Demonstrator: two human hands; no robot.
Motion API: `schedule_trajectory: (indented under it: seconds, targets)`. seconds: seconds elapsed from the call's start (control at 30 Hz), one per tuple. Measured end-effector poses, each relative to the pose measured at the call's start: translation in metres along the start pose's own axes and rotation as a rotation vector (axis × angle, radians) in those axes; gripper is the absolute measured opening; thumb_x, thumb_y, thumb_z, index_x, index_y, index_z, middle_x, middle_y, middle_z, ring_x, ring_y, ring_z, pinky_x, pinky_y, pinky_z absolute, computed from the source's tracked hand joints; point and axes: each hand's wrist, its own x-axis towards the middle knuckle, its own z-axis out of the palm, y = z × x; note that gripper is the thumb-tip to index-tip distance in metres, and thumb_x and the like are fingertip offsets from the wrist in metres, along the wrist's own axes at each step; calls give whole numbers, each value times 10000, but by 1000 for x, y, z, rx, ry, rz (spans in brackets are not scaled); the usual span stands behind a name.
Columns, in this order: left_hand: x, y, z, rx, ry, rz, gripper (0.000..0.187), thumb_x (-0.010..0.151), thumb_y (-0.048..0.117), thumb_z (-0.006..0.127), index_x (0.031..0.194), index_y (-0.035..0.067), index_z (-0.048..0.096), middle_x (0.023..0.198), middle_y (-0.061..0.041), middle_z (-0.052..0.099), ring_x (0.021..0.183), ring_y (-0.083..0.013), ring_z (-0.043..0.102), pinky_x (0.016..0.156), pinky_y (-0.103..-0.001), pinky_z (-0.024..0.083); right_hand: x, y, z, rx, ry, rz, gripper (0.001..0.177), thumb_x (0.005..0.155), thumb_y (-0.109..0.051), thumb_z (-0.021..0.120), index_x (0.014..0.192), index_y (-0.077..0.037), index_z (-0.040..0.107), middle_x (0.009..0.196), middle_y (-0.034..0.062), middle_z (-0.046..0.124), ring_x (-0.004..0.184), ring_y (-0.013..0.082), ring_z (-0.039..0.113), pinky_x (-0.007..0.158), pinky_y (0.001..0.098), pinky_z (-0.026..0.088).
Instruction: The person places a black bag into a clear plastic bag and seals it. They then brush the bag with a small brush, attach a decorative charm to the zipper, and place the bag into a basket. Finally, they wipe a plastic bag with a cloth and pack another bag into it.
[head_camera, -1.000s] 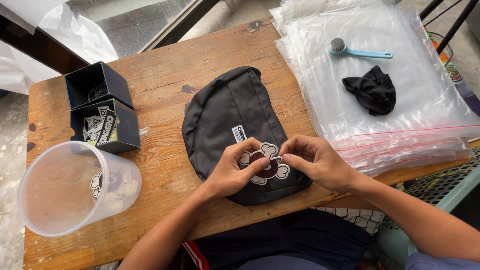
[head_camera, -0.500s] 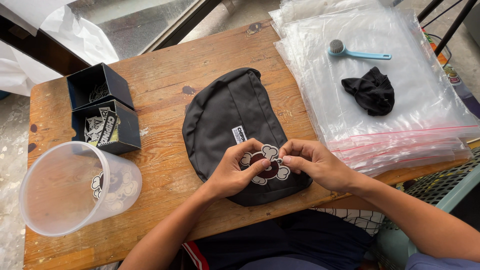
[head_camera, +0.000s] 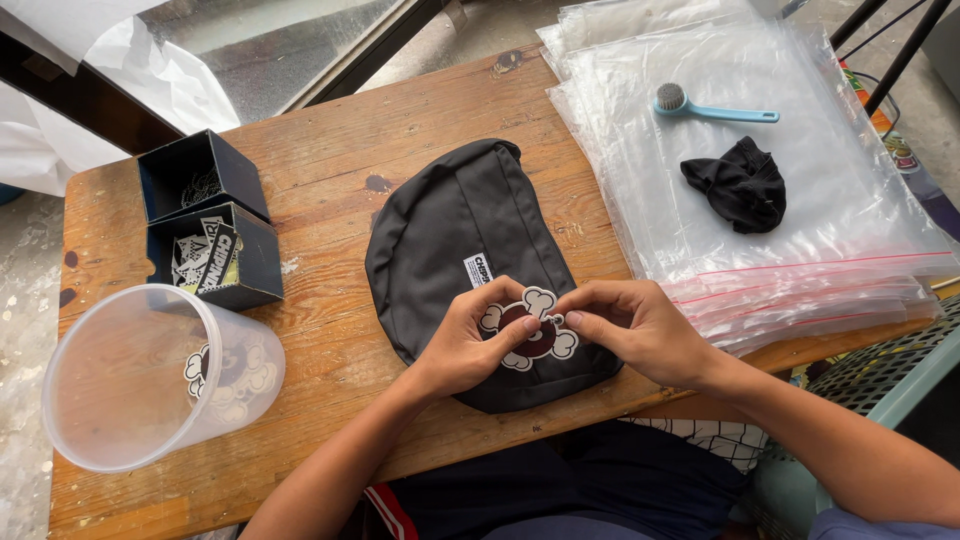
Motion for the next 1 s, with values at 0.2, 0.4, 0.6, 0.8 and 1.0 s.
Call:
schedule_trajectory:
  seconds: [0.2, 0.4, 0.6, 0.8, 1.0]
  targets:
    - [-1, -4, -1, 50, 22, -9, 146, 922, 142, 707, 1040, 55, 702, 740, -104, 709, 730, -98, 585, 610, -247, 523, -4, 2, 1, -299, 56, -297, 210, 885, -20, 691, 1089, -71, 690, 817, 41, 774, 740, 112, 726, 727, 306, 605]
    - [-6, 4, 7, 91, -3, -38, 151, 949, 156, 672, 1074, 71, 664, 768, -132, 717, 744, -137, 609, 625, -291, 534, -2, -2, 15, -438, 87, -406, 162, 887, -14, 680, 976, -124, 760, 733, 5, 717, 654, 136, 684, 672, 300, 588]
    - [-6, 2, -1, 105, 31, -64, 122, 931, 158, 694, 1035, 95, 684, 744, -89, 710, 723, -90, 575, 611, -248, 525, -4, -2, -11, -208, 93, -120, 52, 961, -40, 608, 984, -33, 654, 649, 64, 712, 459, 107, 581, 501, 248, 532]
    - [-5, 9, 3, 94, 35, -85, 142, 924, 180, 709, 1019, 77, 688, 727, -102, 703, 704, -96, 569, 592, -246, 518, -3, -3, -4, -139, 17, -106, 116, 949, -40, 627, 1059, -35, 662, 731, 64, 698, 556, 105, 585, 567, 256, 546]
    - [-7, 4, 5, 88, 32, -70, 139, 924, 175, 709, 1018, 73, 695, 719, -99, 701, 697, -93, 569, 596, -242, 512, -3, -3, -1, -224, 35, -243, 213, 921, -55, 664, 1123, -49, 595, 825, 77, 701, 648, 137, 625, 628, 290, 557]
